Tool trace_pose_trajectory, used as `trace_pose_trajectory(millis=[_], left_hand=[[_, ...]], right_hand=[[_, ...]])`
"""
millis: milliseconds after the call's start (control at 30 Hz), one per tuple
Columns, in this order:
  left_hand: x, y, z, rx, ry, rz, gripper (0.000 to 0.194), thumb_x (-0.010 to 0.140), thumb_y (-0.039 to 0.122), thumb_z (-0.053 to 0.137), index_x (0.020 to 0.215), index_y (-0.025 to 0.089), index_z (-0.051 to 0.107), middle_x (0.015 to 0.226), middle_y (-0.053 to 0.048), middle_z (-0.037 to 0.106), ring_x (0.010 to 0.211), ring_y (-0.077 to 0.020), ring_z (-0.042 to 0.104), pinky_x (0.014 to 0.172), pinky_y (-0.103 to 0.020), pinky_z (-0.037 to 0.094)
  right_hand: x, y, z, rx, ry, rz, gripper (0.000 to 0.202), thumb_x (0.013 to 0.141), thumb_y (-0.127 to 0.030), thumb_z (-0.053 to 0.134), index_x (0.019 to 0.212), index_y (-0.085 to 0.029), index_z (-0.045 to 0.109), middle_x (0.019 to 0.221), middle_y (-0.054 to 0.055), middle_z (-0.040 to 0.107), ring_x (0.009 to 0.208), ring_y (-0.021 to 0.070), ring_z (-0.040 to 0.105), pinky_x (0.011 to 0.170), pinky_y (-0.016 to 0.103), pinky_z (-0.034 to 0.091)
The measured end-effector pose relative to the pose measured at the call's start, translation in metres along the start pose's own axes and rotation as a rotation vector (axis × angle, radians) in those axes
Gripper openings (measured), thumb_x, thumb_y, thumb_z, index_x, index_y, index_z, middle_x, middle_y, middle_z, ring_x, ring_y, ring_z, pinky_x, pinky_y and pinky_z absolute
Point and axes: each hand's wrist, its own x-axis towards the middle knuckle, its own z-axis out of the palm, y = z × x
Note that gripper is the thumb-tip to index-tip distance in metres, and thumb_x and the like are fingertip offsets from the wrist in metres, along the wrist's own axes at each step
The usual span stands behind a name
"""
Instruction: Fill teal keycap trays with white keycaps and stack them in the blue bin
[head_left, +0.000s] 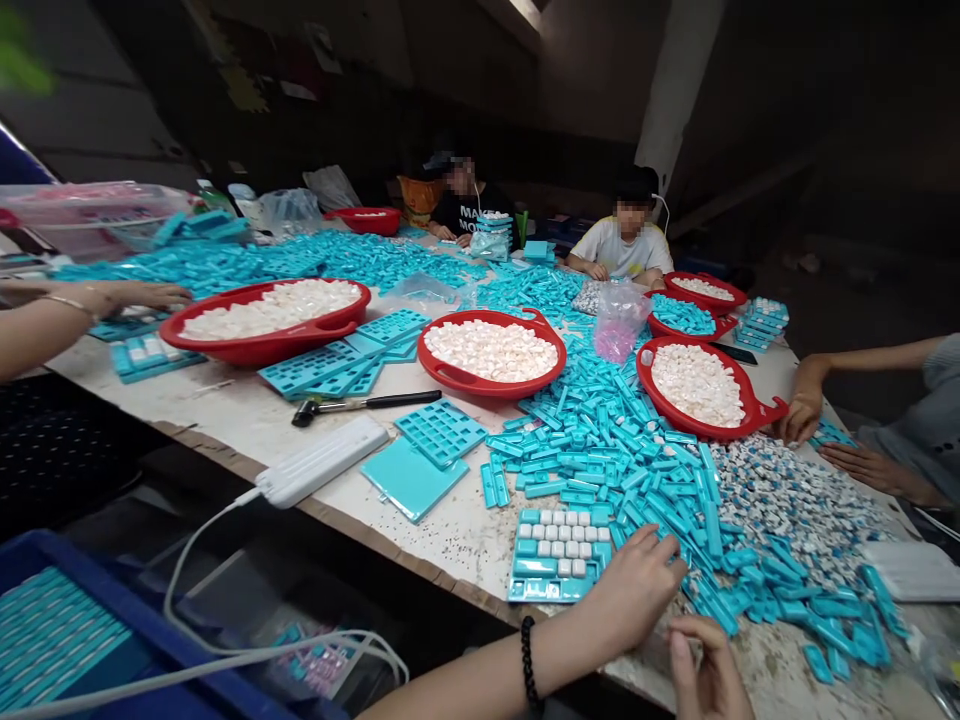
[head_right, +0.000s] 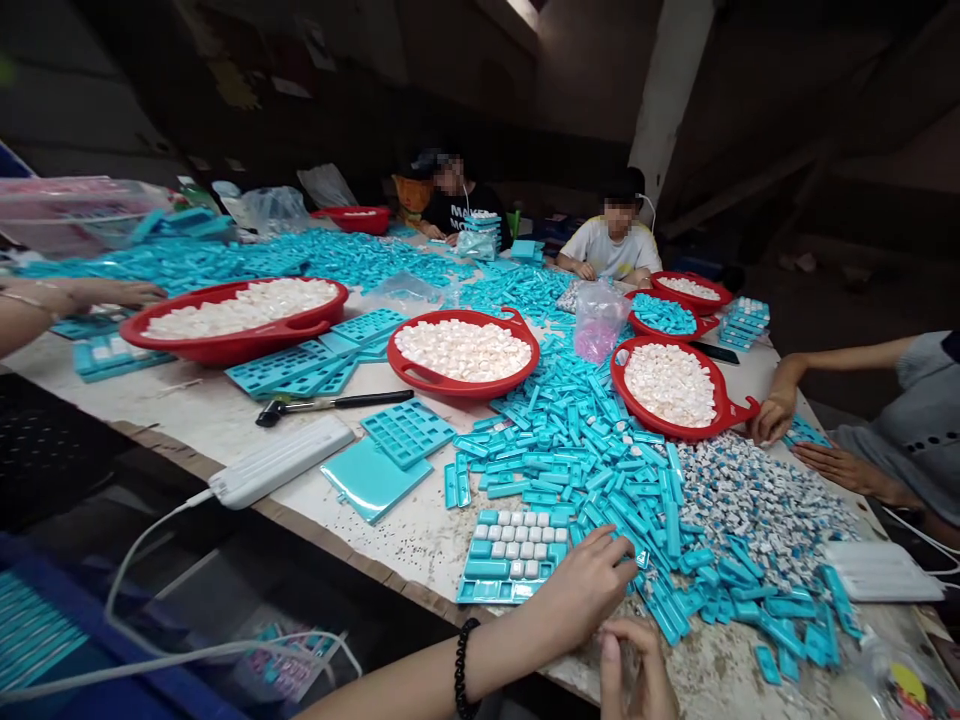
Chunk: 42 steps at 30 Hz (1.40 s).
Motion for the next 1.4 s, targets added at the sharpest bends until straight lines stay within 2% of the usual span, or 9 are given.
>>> trace_pose_trajectory(millis=[100,233,367,500,767,900,1000,1133,1400], left_hand=[[0.0,-0.001,-0.011,-0.15,0.034,-0.115,0.006,0.092,0.015,0.063,0.086,0.017,0.064,0.088,-0.005,0.068,0.089,-0.0203,0.065,0.107,-0.038,0.047],[-0.006,0.0,-0.041,-0.569,0.144,-0.296,0.008,0.084,0.01,0.069,0.085,0.017,0.069,0.086,-0.003,0.072,0.086,-0.0178,0.068,0.087,-0.029,0.053],[-0.017,-0.001,-0.063,-1.11,0.161,-0.52,0.005,0.077,0.016,0.075,0.081,0.016,0.074,0.085,-0.004,0.075,0.081,-0.0178,0.07,0.077,-0.027,0.055],[-0.028,-0.005,-0.065,-1.449,0.175,-0.704,0.026,0.069,0.035,0.085,0.079,0.013,0.075,0.082,-0.006,0.074,0.079,-0.02,0.07,0.071,-0.029,0.056],[-0.047,-0.021,-0.057,-1.626,0.107,-0.695,0.047,0.06,0.051,0.092,0.079,0.012,0.074,0.08,-0.007,0.074,0.08,-0.0213,0.072,0.077,-0.032,0.055],[-0.06,-0.026,-0.059,-1.457,0.152,-0.644,0.037,0.077,0.049,0.081,0.087,0.014,0.076,0.089,-0.008,0.075,0.085,-0.022,0.073,0.077,-0.031,0.057],[-0.074,-0.034,-0.059,-0.966,0.315,-0.497,0.023,0.098,0.034,0.06,0.102,0.019,0.076,0.106,-0.009,0.075,0.102,-0.0216,0.07,0.09,-0.035,0.057],[-0.091,-0.051,-0.051,-0.428,0.338,-0.299,0.023,0.098,0.02,0.055,0.115,0.022,0.071,0.116,-0.008,0.074,0.115,-0.022,0.067,0.108,-0.045,0.051],[-0.098,-0.06,-0.042,-0.345,0.377,-0.263,0.021,0.098,0.02,0.058,0.114,0.023,0.071,0.113,-0.004,0.077,0.113,-0.0195,0.07,0.104,-0.04,0.055]], right_hand=[[-0.002,0.009,0.004,0.0,0.02,0.109,0.029,0.095,-0.047,0.065,0.093,-0.018,0.067,0.086,0.007,0.068,0.077,0.02,0.065,0.067,0.029,0.052],[0.01,0.023,-0.003,0.012,0.164,0.028,0.023,0.09,-0.036,0.073,0.1,-0.016,0.068,0.085,0.007,0.068,0.071,0.017,0.064,0.065,0.026,0.053],[0.024,0.024,-0.003,0.014,0.007,-0.081,0.034,0.086,-0.031,0.076,0.115,-0.015,0.068,0.094,0.009,0.07,0.079,0.0197,0.067,0.069,0.029,0.056],[0.028,0.012,0.007,0.024,-0.123,-0.163,0.014,0.087,-0.023,0.072,0.1,-0.017,0.073,0.092,0.01,0.073,0.085,0.0222,0.07,0.072,0.031,0.059],[0.035,-0.009,0.015,0.045,-0.272,-0.242,0.015,0.087,-0.018,0.072,0.1,-0.021,0.077,0.087,0.006,0.075,0.079,0.0201,0.072,0.068,0.028,0.061],[0.038,-0.015,0.013,-0.018,-0.312,-0.223,0.01,0.086,-0.02,0.075,0.096,-0.021,0.078,0.082,0.006,0.075,0.074,0.0197,0.072,0.066,0.028,0.06],[0.044,-0.018,0.012,-0.133,-0.36,-0.142,0.01,0.088,-0.029,0.074,0.094,-0.021,0.079,0.084,0.007,0.075,0.076,0.0211,0.072,0.068,0.031,0.061],[0.052,-0.016,0.014,-0.222,-0.513,-0.134,0.014,0.092,-0.034,0.071,0.095,-0.024,0.08,0.089,0.006,0.073,0.083,0.0211,0.07,0.074,0.034,0.059],[0.05,-0.016,0.029,-0.332,-0.614,-0.273,0.012,0.095,-0.028,0.068,0.099,-0.029,0.08,0.101,0.006,0.068,0.097,0.0217,0.063,0.082,0.036,0.056]])
